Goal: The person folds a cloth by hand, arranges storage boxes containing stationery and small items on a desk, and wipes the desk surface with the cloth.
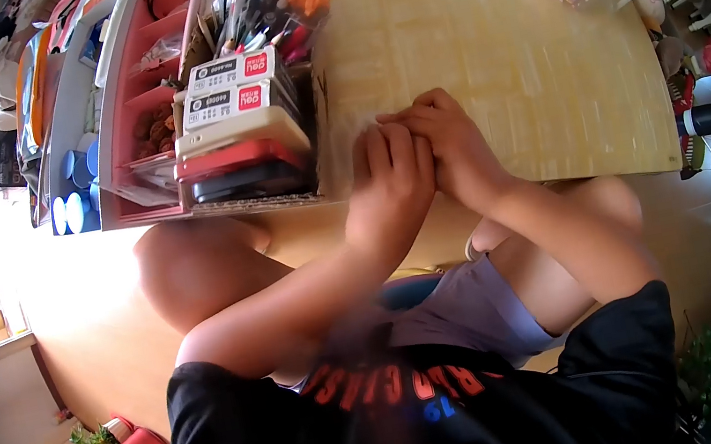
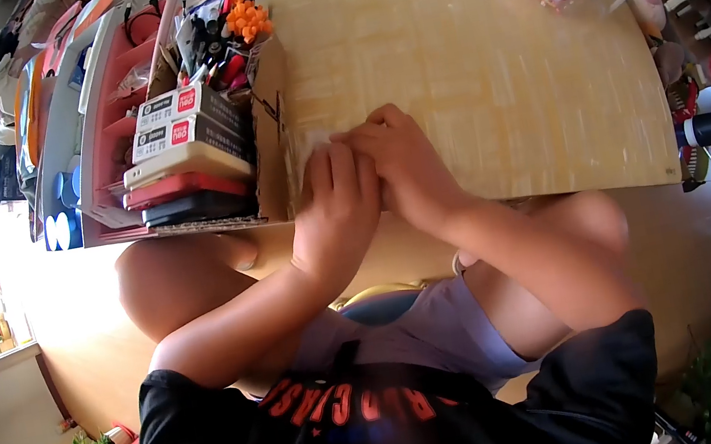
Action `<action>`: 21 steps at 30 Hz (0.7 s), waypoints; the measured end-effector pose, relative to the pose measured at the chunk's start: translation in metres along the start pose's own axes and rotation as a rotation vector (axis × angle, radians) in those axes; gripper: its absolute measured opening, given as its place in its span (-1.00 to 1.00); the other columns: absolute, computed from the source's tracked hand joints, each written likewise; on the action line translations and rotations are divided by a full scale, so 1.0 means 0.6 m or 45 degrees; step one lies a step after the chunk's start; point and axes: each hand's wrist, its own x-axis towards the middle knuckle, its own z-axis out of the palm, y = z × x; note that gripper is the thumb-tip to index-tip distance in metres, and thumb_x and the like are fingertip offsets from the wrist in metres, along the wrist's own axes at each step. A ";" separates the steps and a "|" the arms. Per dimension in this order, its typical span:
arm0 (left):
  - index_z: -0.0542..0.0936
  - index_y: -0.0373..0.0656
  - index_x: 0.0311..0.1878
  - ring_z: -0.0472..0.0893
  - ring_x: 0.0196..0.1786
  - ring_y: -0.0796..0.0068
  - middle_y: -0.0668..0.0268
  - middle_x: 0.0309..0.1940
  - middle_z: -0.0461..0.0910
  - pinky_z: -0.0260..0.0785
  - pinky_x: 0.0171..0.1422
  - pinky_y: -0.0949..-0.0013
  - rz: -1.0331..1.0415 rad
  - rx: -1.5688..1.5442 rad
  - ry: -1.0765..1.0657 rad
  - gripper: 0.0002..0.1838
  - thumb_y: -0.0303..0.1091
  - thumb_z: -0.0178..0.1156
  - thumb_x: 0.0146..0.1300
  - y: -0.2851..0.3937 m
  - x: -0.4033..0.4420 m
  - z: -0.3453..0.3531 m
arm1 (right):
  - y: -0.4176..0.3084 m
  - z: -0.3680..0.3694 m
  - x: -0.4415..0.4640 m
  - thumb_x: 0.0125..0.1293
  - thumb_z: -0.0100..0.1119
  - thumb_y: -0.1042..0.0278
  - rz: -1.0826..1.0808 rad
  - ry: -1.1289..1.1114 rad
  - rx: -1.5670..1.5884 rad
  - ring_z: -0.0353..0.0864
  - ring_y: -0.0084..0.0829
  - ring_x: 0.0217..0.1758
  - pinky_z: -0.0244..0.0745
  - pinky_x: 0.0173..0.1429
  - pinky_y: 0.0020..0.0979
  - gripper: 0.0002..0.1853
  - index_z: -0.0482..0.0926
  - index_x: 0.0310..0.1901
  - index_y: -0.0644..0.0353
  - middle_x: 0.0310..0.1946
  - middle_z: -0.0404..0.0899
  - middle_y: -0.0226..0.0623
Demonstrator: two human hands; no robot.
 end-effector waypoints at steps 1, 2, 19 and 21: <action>0.58 -0.32 -0.03 0.60 0.09 0.11 0.04 -0.06 0.56 0.52 0.27 0.27 0.002 0.069 -0.078 -0.67 -0.34 0.14 0.19 0.000 0.011 0.000 | 0.013 -0.001 0.013 0.06 0.27 0.52 -0.017 0.002 -0.024 0.52 -0.11 -0.05 0.50 0.11 -0.23 -0.63 0.71 -0.03 0.21 -0.10 0.74 -0.26; 0.58 -0.36 0.01 0.60 0.12 0.08 0.01 -0.02 0.57 0.47 0.34 0.21 -0.032 0.072 -0.082 -0.64 -0.35 0.13 0.19 0.000 0.024 0.006 | 0.025 0.000 0.024 0.08 0.26 0.51 -0.020 0.015 -0.031 0.52 -0.11 -0.05 0.50 0.11 -0.23 -0.64 0.71 -0.03 0.21 -0.11 0.74 -0.25; 0.51 -0.55 0.24 0.44 0.42 -0.12 -0.17 0.26 0.52 0.11 0.66 0.00 -0.148 -0.145 -0.204 -0.50 -0.41 -0.01 0.32 -0.032 0.033 0.062 | 0.213 0.027 0.247 0.18 0.14 0.61 -0.210 0.055 -0.545 0.58 -0.09 0.04 0.57 0.15 -0.20 -0.57 0.69 0.07 0.03 -0.11 0.58 -0.22; 0.57 -0.52 0.17 0.46 0.34 -0.14 -0.12 0.17 0.54 0.13 0.62 0.00 -0.123 -0.148 -0.154 -0.54 -0.39 0.04 0.31 -0.035 0.035 0.057 | 0.238 0.013 0.260 0.19 0.10 0.64 -0.161 0.114 -0.562 0.59 -0.11 0.04 0.56 0.15 -0.21 -0.53 0.71 0.11 0.04 -0.10 0.58 -0.20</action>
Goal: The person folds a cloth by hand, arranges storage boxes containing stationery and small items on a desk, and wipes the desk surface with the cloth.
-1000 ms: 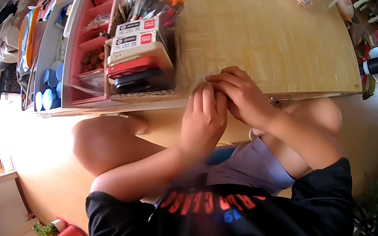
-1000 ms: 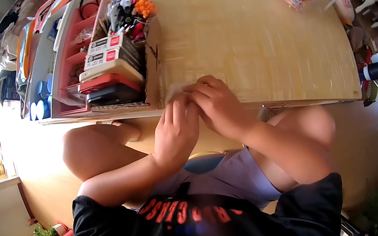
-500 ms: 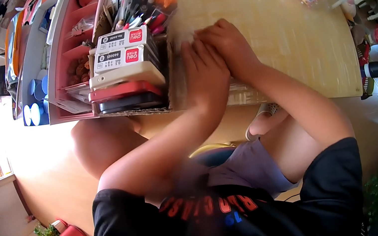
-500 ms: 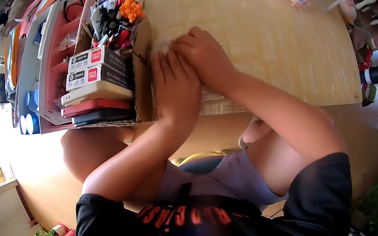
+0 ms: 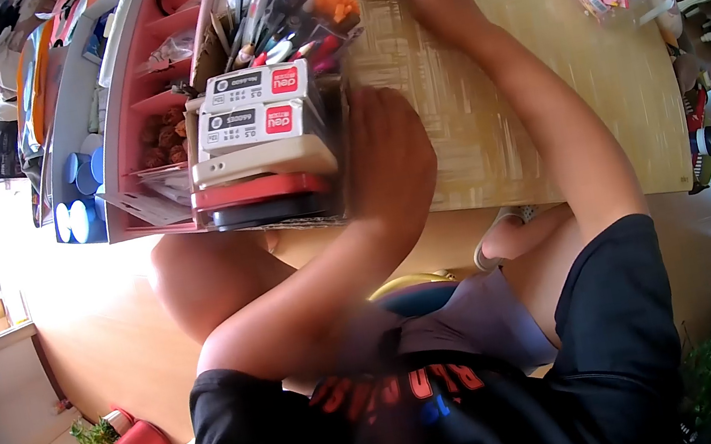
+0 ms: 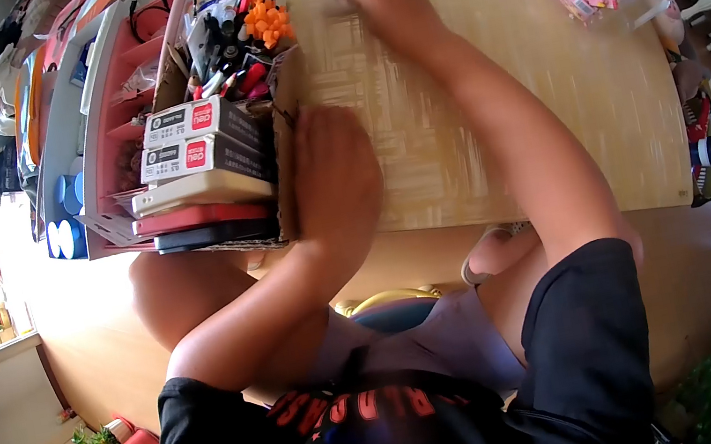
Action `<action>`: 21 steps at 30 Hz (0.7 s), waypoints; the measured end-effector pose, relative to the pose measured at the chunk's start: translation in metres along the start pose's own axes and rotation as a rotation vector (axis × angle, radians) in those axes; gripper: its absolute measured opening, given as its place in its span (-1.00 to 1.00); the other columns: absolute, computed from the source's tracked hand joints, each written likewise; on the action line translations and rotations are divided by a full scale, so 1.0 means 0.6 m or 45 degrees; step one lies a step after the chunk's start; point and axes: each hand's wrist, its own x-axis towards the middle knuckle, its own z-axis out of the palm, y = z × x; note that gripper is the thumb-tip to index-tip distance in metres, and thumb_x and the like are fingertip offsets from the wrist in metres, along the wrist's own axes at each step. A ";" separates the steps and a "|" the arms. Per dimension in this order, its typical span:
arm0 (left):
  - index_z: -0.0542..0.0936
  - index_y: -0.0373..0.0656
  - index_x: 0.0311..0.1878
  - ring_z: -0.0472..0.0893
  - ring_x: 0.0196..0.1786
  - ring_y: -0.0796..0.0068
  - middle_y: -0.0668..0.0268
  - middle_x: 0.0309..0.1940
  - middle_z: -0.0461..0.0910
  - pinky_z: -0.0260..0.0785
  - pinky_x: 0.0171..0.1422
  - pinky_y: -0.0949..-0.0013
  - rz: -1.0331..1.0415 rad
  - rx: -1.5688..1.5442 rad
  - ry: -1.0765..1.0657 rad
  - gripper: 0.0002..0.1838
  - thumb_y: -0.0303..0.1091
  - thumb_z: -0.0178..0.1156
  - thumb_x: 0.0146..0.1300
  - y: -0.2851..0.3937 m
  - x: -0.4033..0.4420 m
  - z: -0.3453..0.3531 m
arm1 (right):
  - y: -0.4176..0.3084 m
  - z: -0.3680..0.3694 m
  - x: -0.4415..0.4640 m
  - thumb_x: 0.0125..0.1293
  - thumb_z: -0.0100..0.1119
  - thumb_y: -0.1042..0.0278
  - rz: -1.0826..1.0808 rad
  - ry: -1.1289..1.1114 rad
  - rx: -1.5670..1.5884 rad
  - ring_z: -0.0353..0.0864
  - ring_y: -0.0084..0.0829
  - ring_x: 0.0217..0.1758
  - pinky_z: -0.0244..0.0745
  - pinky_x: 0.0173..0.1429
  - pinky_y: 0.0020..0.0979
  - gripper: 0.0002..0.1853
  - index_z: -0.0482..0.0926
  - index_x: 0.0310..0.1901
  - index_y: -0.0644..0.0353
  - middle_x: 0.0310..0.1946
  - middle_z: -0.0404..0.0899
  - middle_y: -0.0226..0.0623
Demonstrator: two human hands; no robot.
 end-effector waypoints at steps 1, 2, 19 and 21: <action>0.58 -0.49 0.12 0.47 0.28 -0.10 -0.08 0.11 0.54 0.16 0.58 0.01 0.004 -0.099 0.029 -0.57 -0.39 0.06 0.28 0.003 -0.001 -0.005 | 0.009 0.000 0.003 0.20 0.09 0.65 0.059 -0.020 0.062 0.59 -0.12 0.04 0.55 0.14 -0.22 -0.52 0.70 0.14 0.05 -0.10 0.57 -0.19; 0.60 -0.45 0.08 0.49 0.21 -0.05 -0.04 0.05 0.54 0.19 0.55 0.02 0.002 -0.201 0.057 -0.60 -0.39 0.09 0.26 0.008 -0.004 -0.018 | 0.012 -0.001 0.005 0.21 0.08 0.65 0.114 -0.047 0.125 0.60 -0.13 0.03 0.54 0.12 -0.23 -0.51 0.70 0.16 0.06 -0.10 0.56 -0.18; 0.58 -0.21 -0.29 0.56 -0.18 0.35 0.31 -0.33 0.52 0.50 0.03 0.29 0.973 -1.211 0.212 -0.74 -0.24 0.21 -0.01 0.036 -0.088 -0.139 | -0.235 -0.156 -0.215 0.08 0.13 0.64 -0.253 -0.489 0.265 0.51 -0.13 -0.10 0.53 0.11 -0.23 -0.46 0.65 0.17 0.22 0.24 0.55 -0.11; 0.56 -0.17 -0.33 0.55 -0.17 0.38 0.33 -0.34 0.51 0.47 -0.01 0.33 0.950 -1.154 0.202 -0.78 -0.25 0.21 0.00 0.035 -0.082 -0.124 | -0.191 -0.133 -0.195 0.07 0.13 0.68 -0.215 -0.375 0.176 0.51 -0.12 -0.10 0.53 0.13 -0.22 -0.44 0.63 0.19 0.24 0.23 0.56 -0.11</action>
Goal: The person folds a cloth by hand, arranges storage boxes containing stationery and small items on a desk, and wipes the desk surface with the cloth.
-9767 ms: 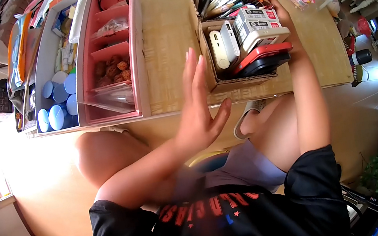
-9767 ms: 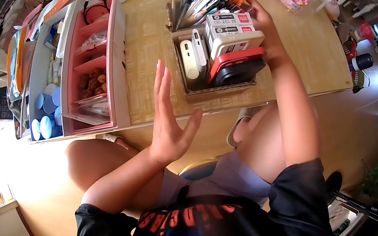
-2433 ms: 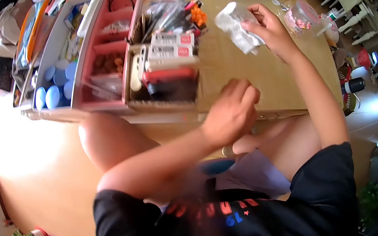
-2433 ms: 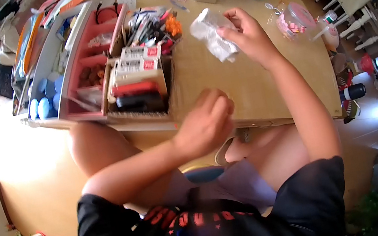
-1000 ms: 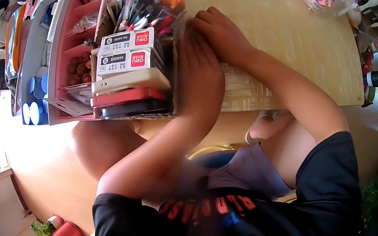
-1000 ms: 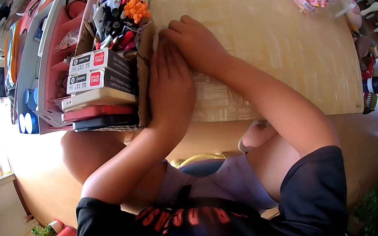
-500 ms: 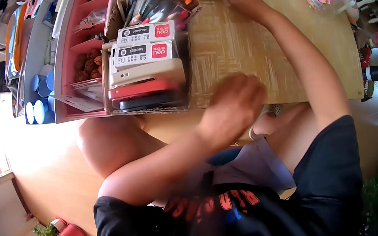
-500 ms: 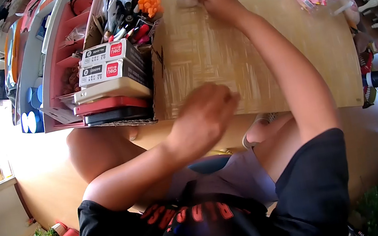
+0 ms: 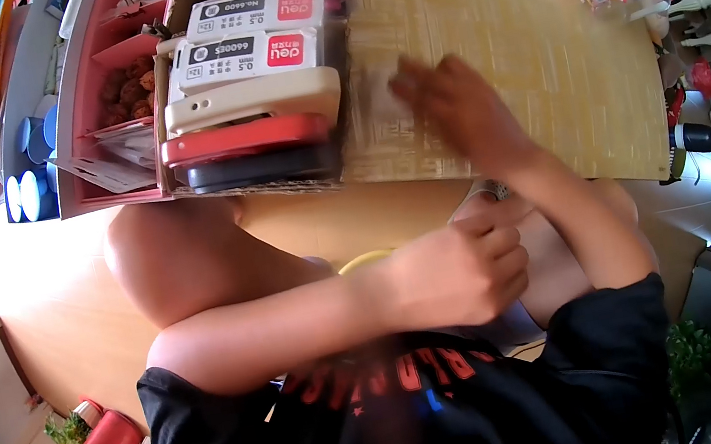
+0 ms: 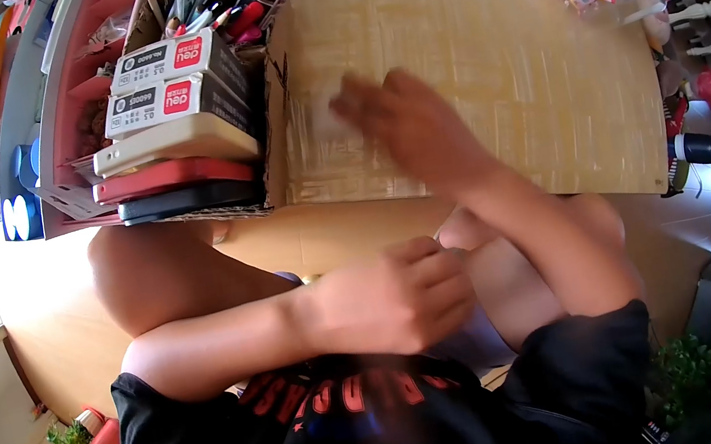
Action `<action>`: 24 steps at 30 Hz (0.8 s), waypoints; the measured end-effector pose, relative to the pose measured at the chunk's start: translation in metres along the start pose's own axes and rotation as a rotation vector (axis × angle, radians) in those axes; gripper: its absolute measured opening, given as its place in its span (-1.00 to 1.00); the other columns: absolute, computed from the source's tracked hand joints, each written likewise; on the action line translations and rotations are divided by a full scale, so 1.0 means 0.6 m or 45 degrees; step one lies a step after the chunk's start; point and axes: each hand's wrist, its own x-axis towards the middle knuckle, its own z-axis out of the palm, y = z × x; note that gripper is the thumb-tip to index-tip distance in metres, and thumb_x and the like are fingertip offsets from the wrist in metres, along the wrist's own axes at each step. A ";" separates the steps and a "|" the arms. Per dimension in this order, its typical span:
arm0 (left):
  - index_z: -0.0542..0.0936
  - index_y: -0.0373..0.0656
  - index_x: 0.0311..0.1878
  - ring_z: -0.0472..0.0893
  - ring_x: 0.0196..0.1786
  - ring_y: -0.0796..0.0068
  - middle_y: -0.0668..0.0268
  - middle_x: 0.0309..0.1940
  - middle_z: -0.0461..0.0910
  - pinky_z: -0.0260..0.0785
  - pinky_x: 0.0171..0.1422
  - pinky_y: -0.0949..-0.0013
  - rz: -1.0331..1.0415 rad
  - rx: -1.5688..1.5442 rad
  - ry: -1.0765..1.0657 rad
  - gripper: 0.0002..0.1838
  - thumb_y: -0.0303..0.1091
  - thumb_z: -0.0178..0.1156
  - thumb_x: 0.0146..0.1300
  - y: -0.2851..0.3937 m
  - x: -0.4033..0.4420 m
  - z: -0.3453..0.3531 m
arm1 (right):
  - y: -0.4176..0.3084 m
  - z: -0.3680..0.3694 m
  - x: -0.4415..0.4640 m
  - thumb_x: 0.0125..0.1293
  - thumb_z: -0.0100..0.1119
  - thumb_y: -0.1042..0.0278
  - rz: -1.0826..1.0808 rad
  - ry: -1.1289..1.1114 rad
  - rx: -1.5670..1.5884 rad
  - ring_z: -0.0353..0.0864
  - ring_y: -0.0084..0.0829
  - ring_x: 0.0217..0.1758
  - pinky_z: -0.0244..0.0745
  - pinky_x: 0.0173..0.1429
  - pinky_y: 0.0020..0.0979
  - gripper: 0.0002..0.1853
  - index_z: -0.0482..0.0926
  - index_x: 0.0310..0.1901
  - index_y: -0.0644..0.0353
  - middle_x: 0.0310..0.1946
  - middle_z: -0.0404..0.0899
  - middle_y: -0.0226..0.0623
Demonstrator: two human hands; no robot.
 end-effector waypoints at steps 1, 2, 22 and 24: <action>0.56 -0.17 -0.34 0.55 -0.17 0.38 0.33 -0.34 0.50 0.47 -0.03 0.34 -0.011 0.040 -0.023 -0.79 -0.25 0.21 0.01 -0.007 -0.001 0.000 | 0.030 0.004 0.008 0.06 0.14 0.70 0.019 0.052 -0.043 0.51 -0.12 -0.10 0.53 0.14 -0.22 -0.42 0.62 0.20 0.25 0.23 0.56 -0.12; 0.56 -0.16 -0.34 0.55 -0.17 0.38 0.33 -0.34 0.50 0.46 -0.04 0.35 -0.020 0.078 -0.050 -0.80 -0.26 0.21 0.01 -0.014 -0.002 0.001 | 0.058 0.002 0.014 0.02 0.13 0.76 0.105 0.056 -0.125 0.53 -0.09 -0.05 0.53 0.19 -0.21 -0.37 0.59 0.23 0.24 0.25 0.57 -0.13; 0.71 -0.31 -0.17 0.49 -0.44 0.45 0.40 -0.50 0.42 0.44 -0.29 0.33 0.102 -0.079 0.182 -0.73 -0.46 0.41 0.02 -0.032 0.016 0.007 | 0.010 -0.043 -0.091 0.04 0.14 0.74 0.011 -0.022 0.161 0.58 -0.12 -0.10 0.59 0.07 -0.15 -0.44 0.66 0.15 0.19 0.18 0.66 -0.20; 0.72 -0.31 -0.16 0.50 -0.44 0.43 0.39 -0.49 0.42 0.43 -0.30 0.35 0.099 -0.041 0.162 -0.71 -0.44 0.41 0.01 -0.036 0.015 0.013 | 0.052 -0.045 -0.087 0.10 0.14 0.70 0.150 0.078 -0.005 0.59 -0.11 -0.07 0.58 0.07 -0.18 -0.48 0.66 0.15 0.20 0.18 0.66 -0.19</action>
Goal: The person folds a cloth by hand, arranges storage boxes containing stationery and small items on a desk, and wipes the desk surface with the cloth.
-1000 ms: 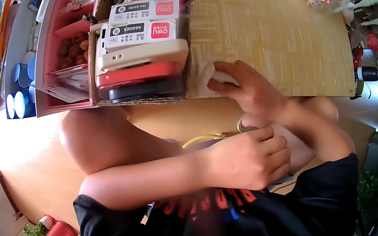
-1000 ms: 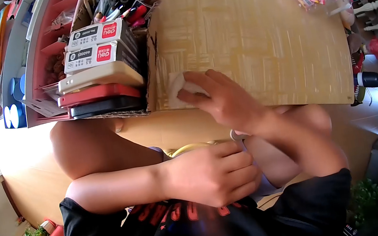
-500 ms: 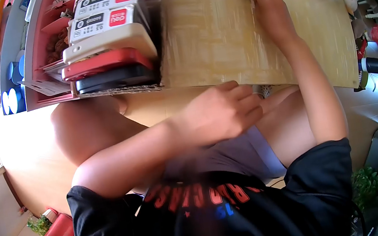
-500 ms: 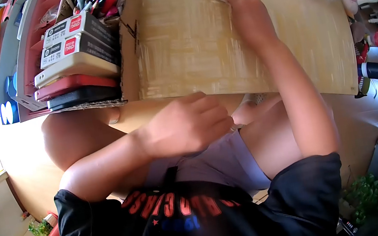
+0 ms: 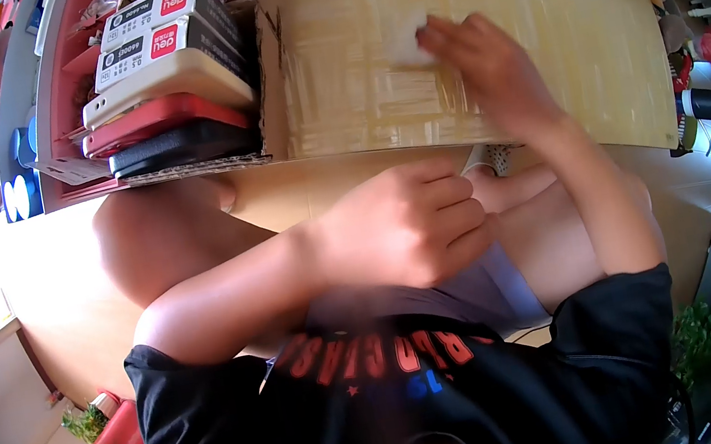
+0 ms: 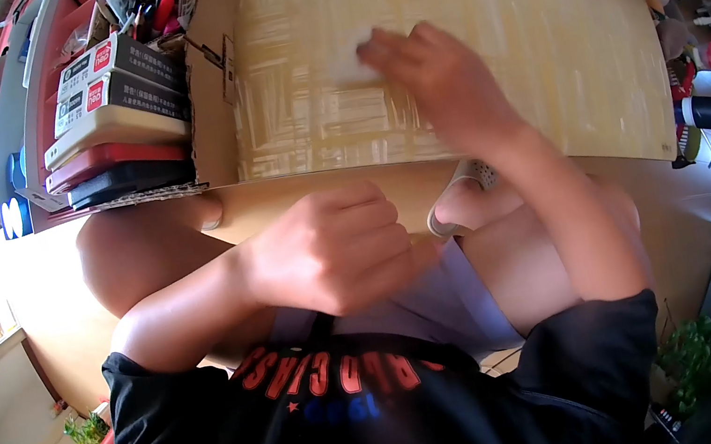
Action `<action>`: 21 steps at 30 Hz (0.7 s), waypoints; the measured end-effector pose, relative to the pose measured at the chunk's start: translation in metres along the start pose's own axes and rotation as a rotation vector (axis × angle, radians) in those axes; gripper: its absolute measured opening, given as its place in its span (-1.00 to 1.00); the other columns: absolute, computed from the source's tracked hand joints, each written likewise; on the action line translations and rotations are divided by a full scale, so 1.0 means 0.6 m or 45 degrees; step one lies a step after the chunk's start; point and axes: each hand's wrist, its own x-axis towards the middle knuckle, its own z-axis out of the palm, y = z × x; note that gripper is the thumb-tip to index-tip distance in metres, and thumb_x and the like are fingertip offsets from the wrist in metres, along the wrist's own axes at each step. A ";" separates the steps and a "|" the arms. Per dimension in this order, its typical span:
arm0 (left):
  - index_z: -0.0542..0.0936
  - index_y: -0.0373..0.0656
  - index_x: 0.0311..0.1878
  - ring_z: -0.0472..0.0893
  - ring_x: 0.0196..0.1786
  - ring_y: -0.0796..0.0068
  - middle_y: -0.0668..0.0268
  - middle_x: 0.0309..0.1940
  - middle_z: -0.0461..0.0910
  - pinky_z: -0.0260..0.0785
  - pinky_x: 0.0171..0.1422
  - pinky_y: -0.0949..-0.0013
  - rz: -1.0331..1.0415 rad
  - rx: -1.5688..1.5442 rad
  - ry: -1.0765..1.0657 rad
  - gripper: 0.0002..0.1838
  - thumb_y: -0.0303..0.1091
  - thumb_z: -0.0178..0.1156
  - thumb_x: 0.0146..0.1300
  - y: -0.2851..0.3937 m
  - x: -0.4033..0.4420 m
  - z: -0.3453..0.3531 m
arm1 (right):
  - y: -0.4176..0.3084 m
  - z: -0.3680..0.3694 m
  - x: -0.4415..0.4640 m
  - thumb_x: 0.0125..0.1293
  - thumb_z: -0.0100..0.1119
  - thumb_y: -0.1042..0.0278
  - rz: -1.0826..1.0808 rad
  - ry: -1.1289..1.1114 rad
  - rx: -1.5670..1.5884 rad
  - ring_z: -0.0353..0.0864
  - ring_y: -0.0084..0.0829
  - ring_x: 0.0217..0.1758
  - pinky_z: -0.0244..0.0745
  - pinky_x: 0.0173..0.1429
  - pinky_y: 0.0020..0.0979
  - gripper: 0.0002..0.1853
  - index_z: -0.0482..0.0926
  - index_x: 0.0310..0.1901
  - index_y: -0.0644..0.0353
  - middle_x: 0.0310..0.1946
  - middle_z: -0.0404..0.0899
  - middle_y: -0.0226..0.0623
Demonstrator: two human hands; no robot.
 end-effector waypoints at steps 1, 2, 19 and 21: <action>0.72 -0.31 -0.16 0.51 -0.42 0.42 0.38 -0.48 0.43 0.43 -0.30 0.36 0.001 0.031 -0.012 -0.71 -0.44 0.42 0.00 -0.003 0.000 -0.001 | 0.015 -0.001 0.002 0.13 0.14 0.68 0.070 0.053 -0.087 0.59 -0.11 -0.06 0.58 0.07 -0.19 -0.50 0.66 0.15 0.21 0.17 0.66 -0.18; 0.71 -0.31 -0.15 0.53 -0.41 0.40 0.37 -0.47 0.44 0.43 -0.30 0.37 0.001 0.059 -0.020 -0.70 -0.43 0.42 0.00 -0.008 0.001 -0.001 | 0.024 0.002 0.004 0.20 0.12 0.66 0.063 0.075 -0.043 0.61 -0.13 -0.05 0.58 0.08 -0.21 -0.54 0.65 0.15 0.22 0.15 0.67 -0.19; 0.44 -0.34 0.26 0.61 0.00 0.40 0.15 -0.01 0.62 0.48 0.10 0.30 -1.596 -0.737 0.435 -0.44 -0.22 0.37 0.34 -0.092 0.007 -0.007 | -0.004 -0.057 0.009 0.48 0.14 0.15 1.102 -0.322 1.875 0.62 -0.57 -0.31 0.48 -0.35 -0.46 -0.70 0.58 0.09 0.14 -0.27 0.67 -0.39; 0.46 -0.31 0.24 0.57 -0.06 0.44 0.21 -0.10 0.58 0.47 0.04 0.33 -1.681 -0.597 0.417 -0.47 -0.28 0.39 0.32 -0.091 0.009 -0.009 | 0.011 -0.052 0.000 0.45 0.22 0.18 0.817 -0.402 1.544 0.58 -0.61 -0.33 0.45 -0.35 -0.48 -0.70 0.58 0.10 0.13 -0.27 0.66 -0.40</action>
